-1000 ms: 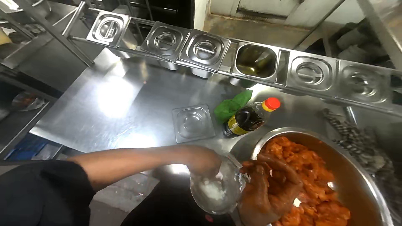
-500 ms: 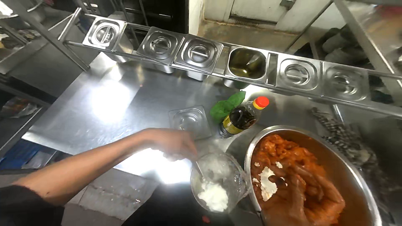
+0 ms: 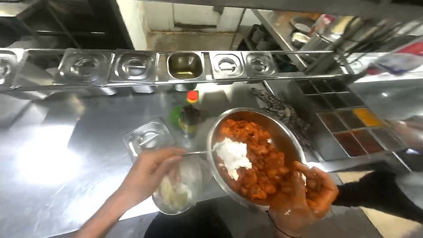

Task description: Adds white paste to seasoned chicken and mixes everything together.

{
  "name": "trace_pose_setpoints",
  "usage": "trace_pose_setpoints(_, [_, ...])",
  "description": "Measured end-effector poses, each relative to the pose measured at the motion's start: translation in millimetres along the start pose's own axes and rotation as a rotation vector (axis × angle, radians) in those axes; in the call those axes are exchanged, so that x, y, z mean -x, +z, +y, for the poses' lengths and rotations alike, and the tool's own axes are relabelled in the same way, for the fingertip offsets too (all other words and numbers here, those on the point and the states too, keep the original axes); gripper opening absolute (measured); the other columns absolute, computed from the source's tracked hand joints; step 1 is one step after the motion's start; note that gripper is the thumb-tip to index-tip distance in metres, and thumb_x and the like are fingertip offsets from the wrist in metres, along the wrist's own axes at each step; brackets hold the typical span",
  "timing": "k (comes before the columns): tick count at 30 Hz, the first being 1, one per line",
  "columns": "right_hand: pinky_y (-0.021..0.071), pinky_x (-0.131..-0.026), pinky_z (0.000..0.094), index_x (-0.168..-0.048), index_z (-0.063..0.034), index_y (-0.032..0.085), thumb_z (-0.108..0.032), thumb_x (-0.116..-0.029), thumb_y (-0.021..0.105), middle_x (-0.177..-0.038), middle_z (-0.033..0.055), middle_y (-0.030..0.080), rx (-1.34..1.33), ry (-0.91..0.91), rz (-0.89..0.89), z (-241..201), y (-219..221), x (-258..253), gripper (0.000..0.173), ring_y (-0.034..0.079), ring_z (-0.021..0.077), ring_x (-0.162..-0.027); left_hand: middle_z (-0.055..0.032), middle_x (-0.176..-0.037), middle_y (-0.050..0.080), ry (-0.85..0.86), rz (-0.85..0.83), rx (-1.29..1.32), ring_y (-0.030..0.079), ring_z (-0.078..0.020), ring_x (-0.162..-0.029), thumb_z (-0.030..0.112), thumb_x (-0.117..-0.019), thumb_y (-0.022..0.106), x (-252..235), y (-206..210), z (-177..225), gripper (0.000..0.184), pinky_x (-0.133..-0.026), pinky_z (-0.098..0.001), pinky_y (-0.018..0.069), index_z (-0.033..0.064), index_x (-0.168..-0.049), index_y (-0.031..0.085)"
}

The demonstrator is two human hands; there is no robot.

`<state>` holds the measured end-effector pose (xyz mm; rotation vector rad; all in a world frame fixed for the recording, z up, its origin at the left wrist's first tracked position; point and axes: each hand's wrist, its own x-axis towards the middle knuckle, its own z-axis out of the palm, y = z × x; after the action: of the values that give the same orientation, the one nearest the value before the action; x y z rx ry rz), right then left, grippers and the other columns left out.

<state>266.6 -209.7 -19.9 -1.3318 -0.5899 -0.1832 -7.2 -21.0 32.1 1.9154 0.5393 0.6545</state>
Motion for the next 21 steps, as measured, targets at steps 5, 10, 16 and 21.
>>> trace_pose_setpoints(5, [0.0636,-0.062,0.0288,-0.128,-0.0096,0.048,0.0,-0.0983,0.05,-0.112,0.0,0.067,-0.081,0.065,0.032,-6,-44,0,0.031,0.072,0.0142,-0.081,-0.001,-0.075,0.069,0.16,0.178,-0.501,0.068,-0.012,-0.063,0.014,-0.103,0.055,-28,104,4,0.02,-0.062,-0.0304,0.0615,0.0043,-0.109,0.071])
trace_pose_setpoints(10, [0.0631,-0.061,0.0262,-0.128,-0.0131,0.045,0.004,-0.0991,0.044,-0.114,-0.0034,0.068,-0.085,0.142,0.054,-7,-89,5,0.034,0.073,0.0113,-0.08,-0.008,-0.069,0.068,0.112,0.355,-0.756,0.068,-0.0217,-0.055,0.022,-0.1018,0.056,0,188,-29,0.025,-0.051,-0.0363,0.0583,0.0029,-0.097,0.07])
trace_pose_setpoints(16, [0.0631,-0.059,0.026,-0.129,-0.0143,0.047,0.003,-0.101,0.045,-0.114,-0.0043,0.07,-0.089,0.188,0.029,-2,-132,1,0.033,0.073,0.0112,-0.079,-0.0094,-0.068,0.068,-0.061,0.437,-0.821,0.07,-0.0239,-0.056,0.025,-0.102,0.055,33,219,-60,0.027,-0.051,-0.0398,0.0582,0.0019,-0.096,0.07])
trace_pose_setpoints(21, [0.0636,-0.059,0.0267,-0.127,-0.0107,0.047,0.004,-0.1017,0.043,-0.113,-0.0037,0.069,-0.121,0.247,-0.034,-1,-146,-3,0.03,0.073,0.0111,-0.078,-0.0088,-0.067,0.068,-0.064,0.528,-0.871,0.069,-0.0228,-0.055,0.024,-0.1024,0.054,44,228,-66,0.027,-0.049,-0.0382,0.0571,0.0026,-0.094,0.069])
